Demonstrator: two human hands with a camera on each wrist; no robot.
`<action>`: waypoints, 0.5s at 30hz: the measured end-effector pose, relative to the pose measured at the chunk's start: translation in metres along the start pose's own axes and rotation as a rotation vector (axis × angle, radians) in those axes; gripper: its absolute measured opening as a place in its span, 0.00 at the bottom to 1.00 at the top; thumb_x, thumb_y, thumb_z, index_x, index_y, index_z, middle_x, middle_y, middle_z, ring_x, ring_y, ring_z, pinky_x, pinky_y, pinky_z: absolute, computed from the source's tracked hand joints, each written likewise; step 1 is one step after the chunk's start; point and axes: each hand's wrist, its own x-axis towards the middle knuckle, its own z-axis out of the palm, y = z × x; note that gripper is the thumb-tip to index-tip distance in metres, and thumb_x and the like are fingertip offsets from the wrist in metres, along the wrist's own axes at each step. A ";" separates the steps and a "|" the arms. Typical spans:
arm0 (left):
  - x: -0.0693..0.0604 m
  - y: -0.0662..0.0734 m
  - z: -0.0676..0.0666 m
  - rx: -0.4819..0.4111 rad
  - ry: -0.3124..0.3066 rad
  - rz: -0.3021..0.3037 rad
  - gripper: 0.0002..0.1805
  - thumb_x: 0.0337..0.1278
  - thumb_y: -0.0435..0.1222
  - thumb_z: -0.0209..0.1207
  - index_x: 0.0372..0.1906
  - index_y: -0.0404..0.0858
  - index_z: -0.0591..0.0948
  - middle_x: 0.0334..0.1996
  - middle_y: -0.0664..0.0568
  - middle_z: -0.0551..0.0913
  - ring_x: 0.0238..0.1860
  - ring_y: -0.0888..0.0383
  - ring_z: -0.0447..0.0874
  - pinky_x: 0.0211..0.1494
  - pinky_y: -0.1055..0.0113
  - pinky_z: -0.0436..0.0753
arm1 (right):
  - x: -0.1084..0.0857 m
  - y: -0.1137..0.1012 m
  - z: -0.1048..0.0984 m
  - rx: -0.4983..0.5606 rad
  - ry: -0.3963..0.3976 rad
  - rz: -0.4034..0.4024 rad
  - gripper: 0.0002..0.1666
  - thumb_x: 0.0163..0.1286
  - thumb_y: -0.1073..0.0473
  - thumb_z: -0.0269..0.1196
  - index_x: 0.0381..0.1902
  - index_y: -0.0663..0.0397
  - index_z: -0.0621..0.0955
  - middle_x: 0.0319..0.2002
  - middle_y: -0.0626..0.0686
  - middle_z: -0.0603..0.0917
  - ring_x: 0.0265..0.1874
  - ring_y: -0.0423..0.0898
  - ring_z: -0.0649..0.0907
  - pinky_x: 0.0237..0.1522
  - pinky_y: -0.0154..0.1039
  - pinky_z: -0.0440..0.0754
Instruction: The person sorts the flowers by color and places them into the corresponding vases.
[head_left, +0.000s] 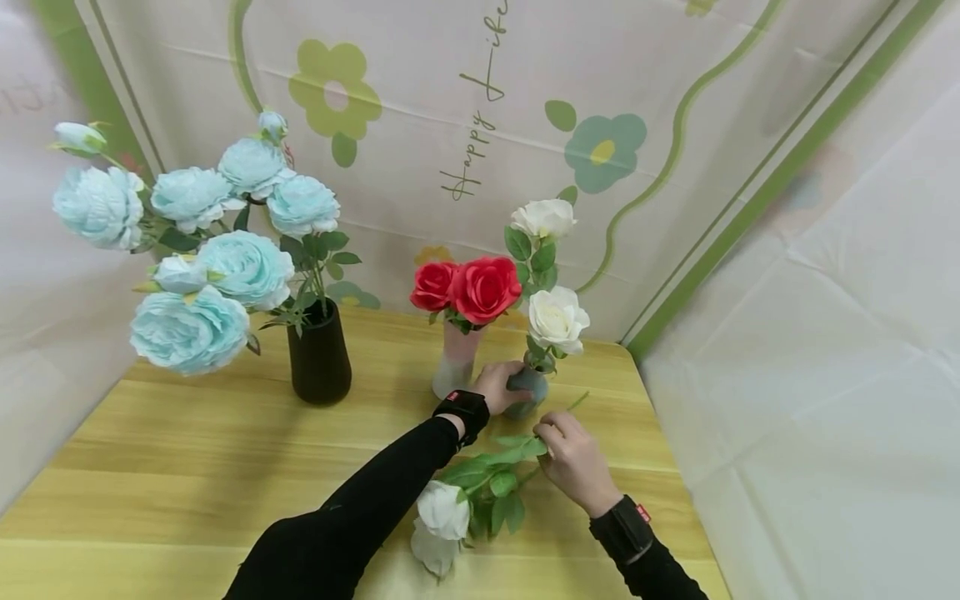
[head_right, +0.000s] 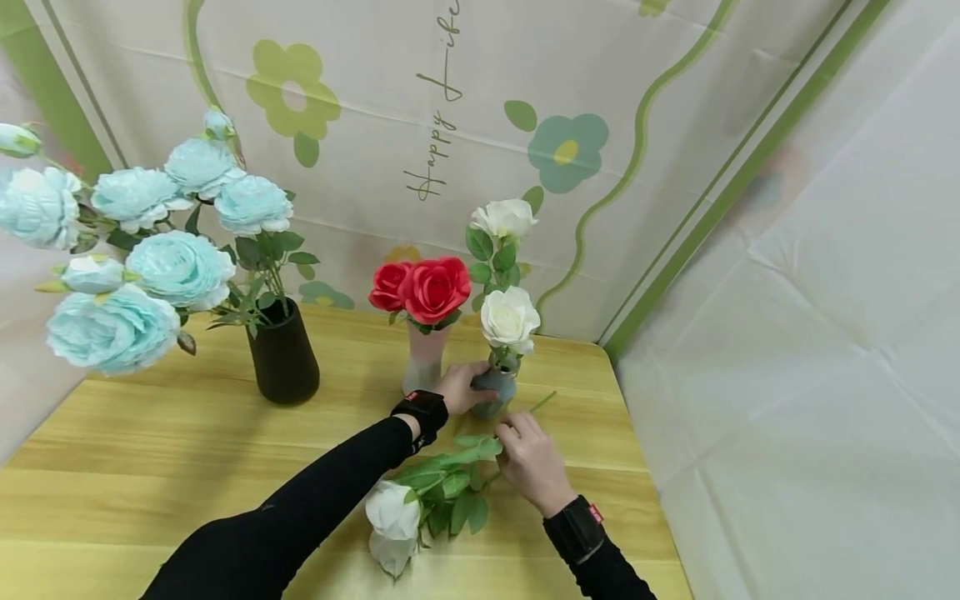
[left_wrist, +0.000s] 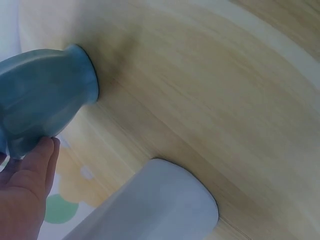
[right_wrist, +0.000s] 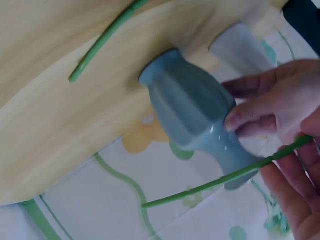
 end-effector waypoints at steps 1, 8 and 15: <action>0.000 -0.001 0.000 -0.001 -0.002 0.001 0.29 0.61 0.42 0.67 0.66 0.42 0.75 0.59 0.49 0.79 0.60 0.53 0.76 0.61 0.61 0.75 | 0.000 0.001 -0.002 0.018 0.019 0.006 0.17 0.46 0.78 0.63 0.36 0.61 0.81 0.39 0.56 0.78 0.38 0.52 0.79 0.37 0.44 0.82; 0.000 -0.003 0.000 -0.012 -0.004 0.013 0.29 0.60 0.43 0.67 0.66 0.41 0.75 0.59 0.49 0.79 0.60 0.53 0.76 0.62 0.61 0.74 | 0.007 0.012 -0.014 0.061 0.182 -0.010 0.11 0.66 0.67 0.55 0.40 0.65 0.82 0.40 0.59 0.80 0.38 0.55 0.81 0.39 0.44 0.80; -0.001 -0.003 0.002 -0.017 0.015 0.027 0.29 0.60 0.42 0.68 0.65 0.41 0.76 0.59 0.49 0.79 0.60 0.53 0.76 0.62 0.62 0.74 | 0.015 0.014 -0.020 0.071 0.317 0.007 0.15 0.75 0.60 0.55 0.41 0.67 0.83 0.40 0.62 0.81 0.38 0.56 0.81 0.43 0.40 0.78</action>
